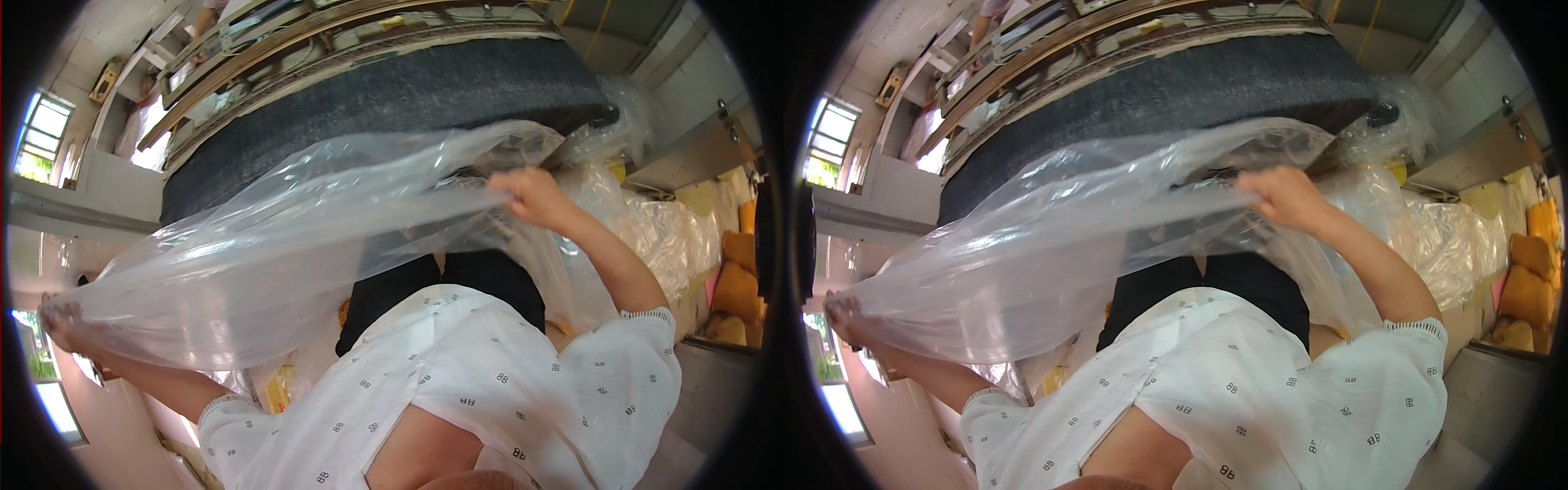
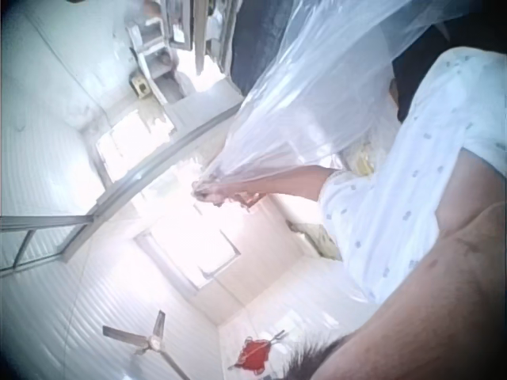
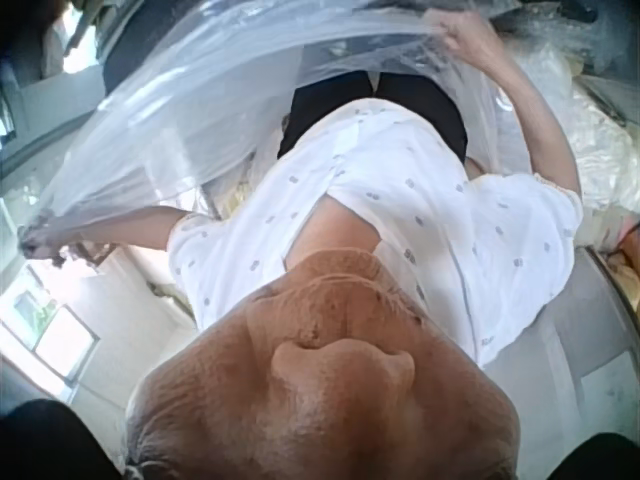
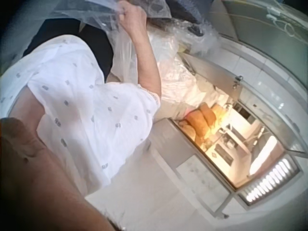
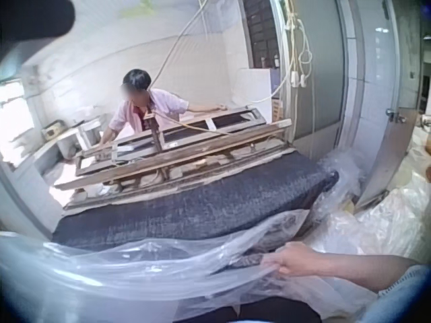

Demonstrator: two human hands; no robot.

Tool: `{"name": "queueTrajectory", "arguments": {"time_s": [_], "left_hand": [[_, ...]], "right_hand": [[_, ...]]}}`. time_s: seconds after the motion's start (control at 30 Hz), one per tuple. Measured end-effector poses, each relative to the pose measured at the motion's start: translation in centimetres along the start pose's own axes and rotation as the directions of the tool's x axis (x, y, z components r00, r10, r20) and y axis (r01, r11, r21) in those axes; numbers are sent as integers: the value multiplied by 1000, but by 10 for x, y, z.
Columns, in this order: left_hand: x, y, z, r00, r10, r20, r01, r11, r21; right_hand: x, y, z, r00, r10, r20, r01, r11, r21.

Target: Wrapping large black industrial components in clear plastic sheeting.

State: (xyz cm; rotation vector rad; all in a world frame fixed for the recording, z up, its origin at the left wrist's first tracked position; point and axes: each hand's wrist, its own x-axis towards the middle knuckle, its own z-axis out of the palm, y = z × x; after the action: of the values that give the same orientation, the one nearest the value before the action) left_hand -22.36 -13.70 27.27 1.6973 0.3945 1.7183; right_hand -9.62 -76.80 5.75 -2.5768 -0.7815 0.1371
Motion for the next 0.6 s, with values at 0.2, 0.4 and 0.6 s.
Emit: {"name": "queueTrajectory", "arguments": {"time_s": [0.2,0.4,0.6], "left_hand": [[-27,-214,102,876,244,416,-332,931,154],[-130,-308,176,809,70,583,-376,825,421],[-90,-371,184,801,43,597,-427,739,521]], "right_hand": [[-258,178,54,540,652,531,-395,754,-525],[-457,174,-45,-36,948,315,-426,270,-863],[-327,180,-111,438,859,265,-864,483,-140]]}}
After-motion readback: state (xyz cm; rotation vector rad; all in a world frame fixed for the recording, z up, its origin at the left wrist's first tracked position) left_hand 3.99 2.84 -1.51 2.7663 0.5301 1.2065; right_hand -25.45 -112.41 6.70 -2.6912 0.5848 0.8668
